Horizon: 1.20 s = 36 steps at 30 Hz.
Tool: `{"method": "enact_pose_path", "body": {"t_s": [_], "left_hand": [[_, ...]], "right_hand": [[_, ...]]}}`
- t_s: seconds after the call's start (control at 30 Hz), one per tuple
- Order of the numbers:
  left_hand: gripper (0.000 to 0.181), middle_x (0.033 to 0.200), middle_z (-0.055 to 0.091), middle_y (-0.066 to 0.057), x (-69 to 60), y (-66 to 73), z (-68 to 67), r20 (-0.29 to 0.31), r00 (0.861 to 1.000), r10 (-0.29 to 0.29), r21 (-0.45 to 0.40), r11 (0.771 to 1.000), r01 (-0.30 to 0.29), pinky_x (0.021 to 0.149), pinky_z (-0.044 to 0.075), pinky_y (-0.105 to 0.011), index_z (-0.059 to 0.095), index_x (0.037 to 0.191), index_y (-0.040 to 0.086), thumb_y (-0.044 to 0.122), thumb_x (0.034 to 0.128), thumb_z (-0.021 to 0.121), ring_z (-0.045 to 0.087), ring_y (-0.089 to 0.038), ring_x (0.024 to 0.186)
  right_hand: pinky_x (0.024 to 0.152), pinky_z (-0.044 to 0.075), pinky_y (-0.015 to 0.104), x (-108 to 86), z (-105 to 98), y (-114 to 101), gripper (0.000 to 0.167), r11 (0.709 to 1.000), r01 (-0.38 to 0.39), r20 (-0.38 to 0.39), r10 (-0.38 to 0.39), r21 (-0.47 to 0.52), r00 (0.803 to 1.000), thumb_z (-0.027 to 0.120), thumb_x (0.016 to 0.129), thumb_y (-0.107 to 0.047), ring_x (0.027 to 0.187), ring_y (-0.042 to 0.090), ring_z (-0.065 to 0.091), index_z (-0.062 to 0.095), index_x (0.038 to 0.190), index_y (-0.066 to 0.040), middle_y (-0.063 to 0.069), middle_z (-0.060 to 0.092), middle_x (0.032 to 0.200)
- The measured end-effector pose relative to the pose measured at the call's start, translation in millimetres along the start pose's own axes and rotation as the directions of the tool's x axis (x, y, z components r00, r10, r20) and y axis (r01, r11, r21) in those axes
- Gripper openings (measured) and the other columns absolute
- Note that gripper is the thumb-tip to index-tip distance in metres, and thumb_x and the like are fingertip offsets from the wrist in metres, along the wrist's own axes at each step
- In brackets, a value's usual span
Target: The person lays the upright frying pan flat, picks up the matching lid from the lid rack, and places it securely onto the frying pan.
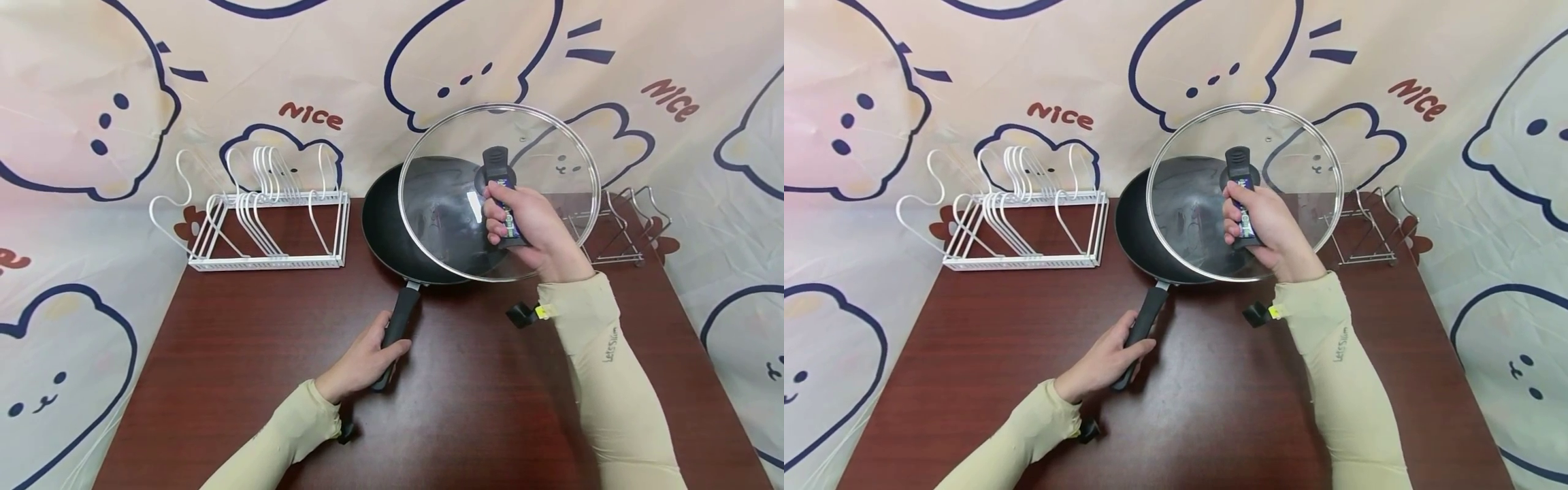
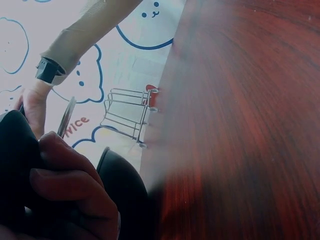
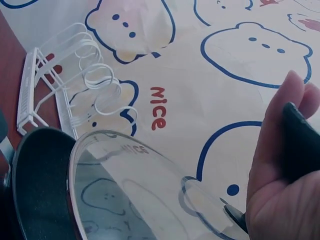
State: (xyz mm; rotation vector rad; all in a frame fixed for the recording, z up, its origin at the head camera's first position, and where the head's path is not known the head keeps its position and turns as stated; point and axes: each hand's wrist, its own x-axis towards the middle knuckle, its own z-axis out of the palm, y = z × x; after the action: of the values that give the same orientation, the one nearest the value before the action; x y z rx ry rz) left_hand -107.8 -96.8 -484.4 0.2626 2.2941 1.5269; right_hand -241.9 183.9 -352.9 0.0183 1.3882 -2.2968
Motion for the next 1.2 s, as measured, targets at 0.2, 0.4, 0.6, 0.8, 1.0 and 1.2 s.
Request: {"method": "enact_pose_path", "body": {"t_s": [0.2,0.4,0.6,0.8,1.0,1.2], "left_hand": [[0.03,0.09,0.056,-0.007,-0.5,-1.4,0.5,-0.003,1.0,-0.014,-0.008,1.0,0.014,0.068,0.048,-0.03,0.053,0.126,0.01,0.02,0.1002,0.065,0.056,-0.017,0.072],[0.03,0.09,0.056,-0.007,-0.3,-1.3,0.2,-0.005,1.0,-0.012,-0.004,1.0,0.012,0.068,0.048,-0.03,0.054,0.125,0.01,0.021,0.1002,0.065,0.056,-0.017,0.074],[0.029,0.091,0.056,-0.007,0.2,-1.6,-0.1,-0.002,1.0,-0.001,0.002,1.0,0.001,0.069,0.047,-0.029,0.054,0.124,0.01,0.02,0.1001,0.065,0.056,-0.017,0.076],[0.029,0.091,0.056,-0.007,1.0,-1.4,0.0,-0.004,1.0,0.007,0.002,1.0,-0.007,0.069,0.048,-0.028,0.054,0.124,0.009,0.02,0.0997,0.066,0.056,-0.017,0.076],[0.031,0.093,0.057,-0.007,2.1,-3.1,0.6,-0.007,0.999,0.031,0.014,0.999,-0.031,0.071,0.046,-0.027,0.054,0.124,0.006,0.021,0.0999,0.066,0.054,-0.016,0.08],[0.033,0.093,0.057,-0.007,1.5,-2.9,0.4,-0.008,0.999,0.033,0.009,0.999,-0.033,0.072,0.046,-0.027,0.054,0.126,0.006,0.021,0.0997,0.067,0.054,-0.015,0.079]], "right_hand": [[0.048,0.041,0.021,6.5,7,2,0.021,1.0,-0.01,0.003,0.01,-0.008,1.0,0.045,0.112,-0.025,0.047,0.01,0.041,0.046,0.103,-0.006,-0.003,0.041,0.063],[0.049,0.041,0.022,11.6,10,4,0.022,1.0,-0.005,0.001,0.005,-0.008,1.0,0.045,0.111,-0.026,0.046,0.01,0.041,0.046,0.104,-0.005,-0.003,0.042,0.061],[0.049,0.041,0.022,18.7,13,7,0.023,1.0,-0.03,-0.007,0.03,-0.006,1.0,0.045,0.112,-0.026,0.046,0.011,0.042,0.046,0.104,-0.005,-0.003,0.042,0.061],[0.05,0.041,0.022,24.3,17,10,0.023,0.999,-0.035,-0.009,0.035,-0.015,0.999,0.043,0.112,-0.026,0.047,0.011,0.041,0.047,0.103,-0.005,-0.003,0.042,0.061],[0.049,0.041,0.022,29.8,23,14,0.023,0.999,-0.047,-0.006,0.047,-0.018,0.999,0.042,0.112,-0.026,0.047,0.011,0.041,0.045,0.106,-0.004,-0.003,0.041,0.061],[0.05,0.041,0.022,35.5,27,17,0.022,0.998,-0.055,-0.003,0.055,-0.007,0.998,0.04,0.113,-0.026,0.046,0.01,0.041,0.044,0.105,-0.005,-0.003,0.041,0.06]]}}
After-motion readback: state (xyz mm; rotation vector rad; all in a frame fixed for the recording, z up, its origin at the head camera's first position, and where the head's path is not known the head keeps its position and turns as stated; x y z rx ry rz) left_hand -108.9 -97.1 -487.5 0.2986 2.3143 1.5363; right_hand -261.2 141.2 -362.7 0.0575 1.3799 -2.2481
